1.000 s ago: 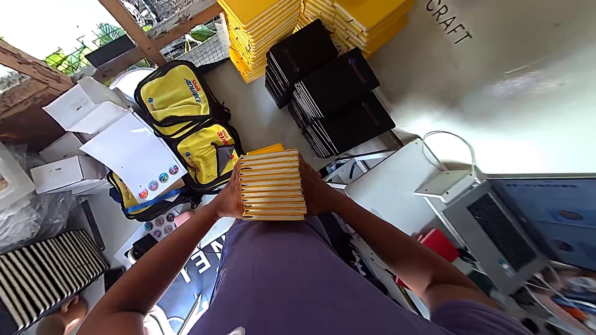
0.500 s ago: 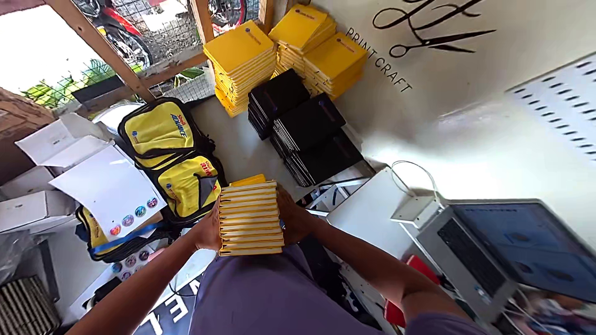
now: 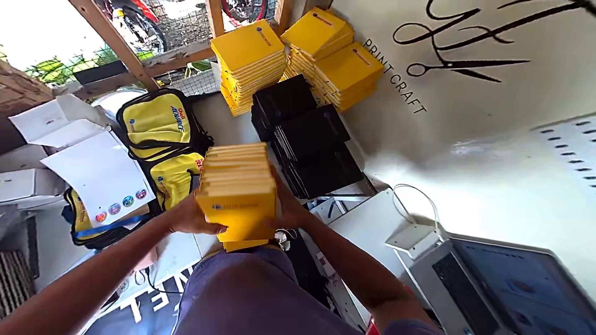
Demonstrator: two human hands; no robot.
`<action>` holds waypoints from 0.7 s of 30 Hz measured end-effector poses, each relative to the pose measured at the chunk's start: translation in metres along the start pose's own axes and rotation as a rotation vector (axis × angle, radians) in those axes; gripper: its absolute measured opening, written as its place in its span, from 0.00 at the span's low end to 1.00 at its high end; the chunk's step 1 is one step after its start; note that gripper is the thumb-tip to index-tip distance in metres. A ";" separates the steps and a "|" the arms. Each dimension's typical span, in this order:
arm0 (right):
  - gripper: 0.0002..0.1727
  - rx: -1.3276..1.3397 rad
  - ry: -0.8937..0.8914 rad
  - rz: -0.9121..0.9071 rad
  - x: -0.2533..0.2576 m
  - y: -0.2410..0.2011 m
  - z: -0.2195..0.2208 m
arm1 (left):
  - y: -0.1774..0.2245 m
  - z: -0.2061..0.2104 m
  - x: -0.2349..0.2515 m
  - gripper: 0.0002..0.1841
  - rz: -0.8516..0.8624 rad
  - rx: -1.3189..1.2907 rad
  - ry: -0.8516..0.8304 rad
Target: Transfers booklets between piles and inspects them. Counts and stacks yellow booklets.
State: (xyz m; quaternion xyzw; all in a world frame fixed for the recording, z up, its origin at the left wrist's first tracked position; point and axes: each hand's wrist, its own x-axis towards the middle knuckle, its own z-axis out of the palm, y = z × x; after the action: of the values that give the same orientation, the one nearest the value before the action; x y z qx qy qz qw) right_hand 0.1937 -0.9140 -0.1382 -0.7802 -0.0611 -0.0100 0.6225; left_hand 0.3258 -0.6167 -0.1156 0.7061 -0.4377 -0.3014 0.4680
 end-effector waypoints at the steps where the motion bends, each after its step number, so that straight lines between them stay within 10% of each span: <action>1: 0.79 0.108 0.009 0.083 0.015 -0.013 -0.006 | 0.004 -0.004 0.007 0.45 -0.039 -0.121 0.062; 5: 0.60 0.395 0.006 0.346 0.091 -0.022 -0.022 | -0.002 -0.005 0.050 0.53 -0.241 -0.670 0.435; 10: 0.33 0.595 0.052 0.473 0.188 0.018 -0.024 | -0.047 -0.014 0.112 0.37 -0.411 -0.864 0.739; 21: 0.35 0.536 -0.024 0.647 0.300 0.121 0.000 | -0.158 -0.070 0.162 0.29 -0.471 -1.029 0.861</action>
State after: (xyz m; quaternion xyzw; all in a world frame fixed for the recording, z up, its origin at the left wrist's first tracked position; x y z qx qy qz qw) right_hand 0.5045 -0.9152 -0.2277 -0.5696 0.1794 0.2115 0.7737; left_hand 0.5083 -0.7066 -0.2378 0.5276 0.1484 -0.2572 0.7959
